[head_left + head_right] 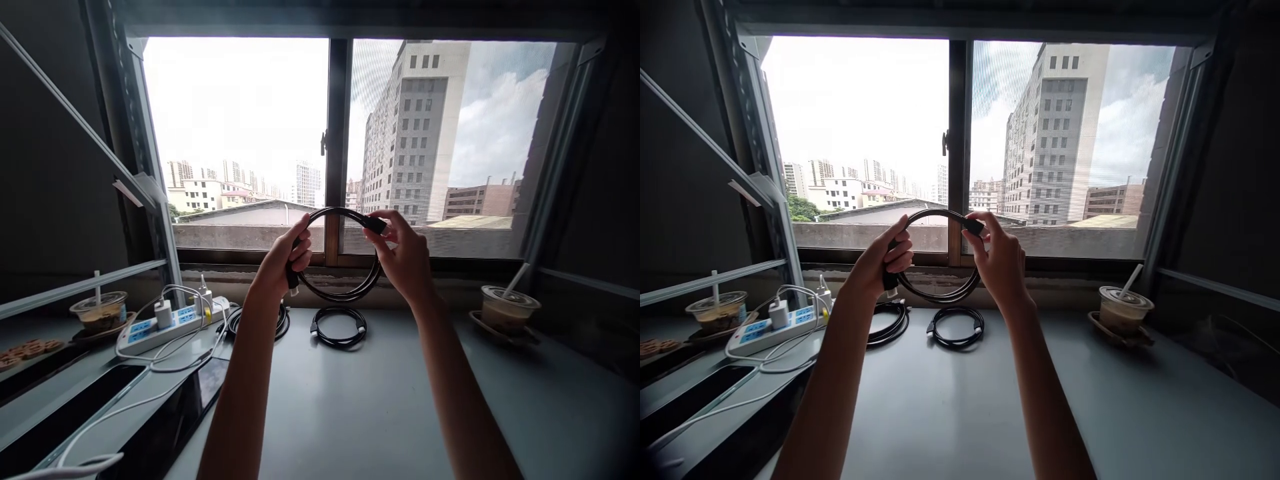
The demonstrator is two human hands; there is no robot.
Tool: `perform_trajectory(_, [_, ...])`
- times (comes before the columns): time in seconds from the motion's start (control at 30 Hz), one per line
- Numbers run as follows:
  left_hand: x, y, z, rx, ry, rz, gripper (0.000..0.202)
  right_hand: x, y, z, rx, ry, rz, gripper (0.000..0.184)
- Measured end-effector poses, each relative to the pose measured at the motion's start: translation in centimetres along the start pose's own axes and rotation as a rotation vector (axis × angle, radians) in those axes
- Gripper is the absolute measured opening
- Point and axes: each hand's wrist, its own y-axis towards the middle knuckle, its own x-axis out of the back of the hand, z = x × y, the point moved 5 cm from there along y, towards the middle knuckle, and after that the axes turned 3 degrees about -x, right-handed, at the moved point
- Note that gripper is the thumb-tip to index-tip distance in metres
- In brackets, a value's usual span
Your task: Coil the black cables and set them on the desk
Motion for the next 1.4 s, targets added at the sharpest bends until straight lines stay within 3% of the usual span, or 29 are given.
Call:
perform_trajectory(0.17, [0.0, -0.3, -0.4, 0.0, 0.039, 0.008, 0.035, -0.6, -0.1, 0.2, -0.04, 0.016, 0.087, 0.023])
perform_trajectory(0.37, [-0.1, 0.2, 0.0, -0.119, 0.049, -0.17, 0.039, -2.0, -0.5, -1.2, -0.165, -0.167, 0.199, 0.03])
perform_trajectory(0.5, [-0.6, 0.4, 0.6, -0.15, 0.163, -0.19, 0.037, -2.6, -0.7, -2.3, -0.267, -0.189, 0.259, 0.034])
perform_trajectory(0.7, [-1.4, 0.3, 0.9, -0.22, 0.286, -0.176, 0.037, -2.2, -0.5, -2.7, -0.305, -0.167, 0.185, 0.026])
perform_trajectory(0.9, [-0.8, 1.0, 1.6, -0.273, 0.38, -0.185, 0.039, -2.1, -0.6, -3.2, -0.392, -0.077, 0.172, 0.014])
perform_trajectory(1.13, [0.2, 2.4, 3.8, -0.222, 0.382, -0.199, 0.039, -2.2, -0.5, -4.3, -0.4, -0.14, 0.156, 0.012])
perform_trajectory(1.23, [0.8, 2.9, 5.5, -0.128, 0.401, -0.202, 0.039, -2.1, -0.5, -4.8, -0.389, -0.185, 0.146, 0.014])
perform_trajectory(1.4, [1.1, 2.7, 6.0, 0.006, 0.755, -0.124, 0.036, -1.0, -0.2, -5.1, -0.351, -0.166, 0.119, 0.016])
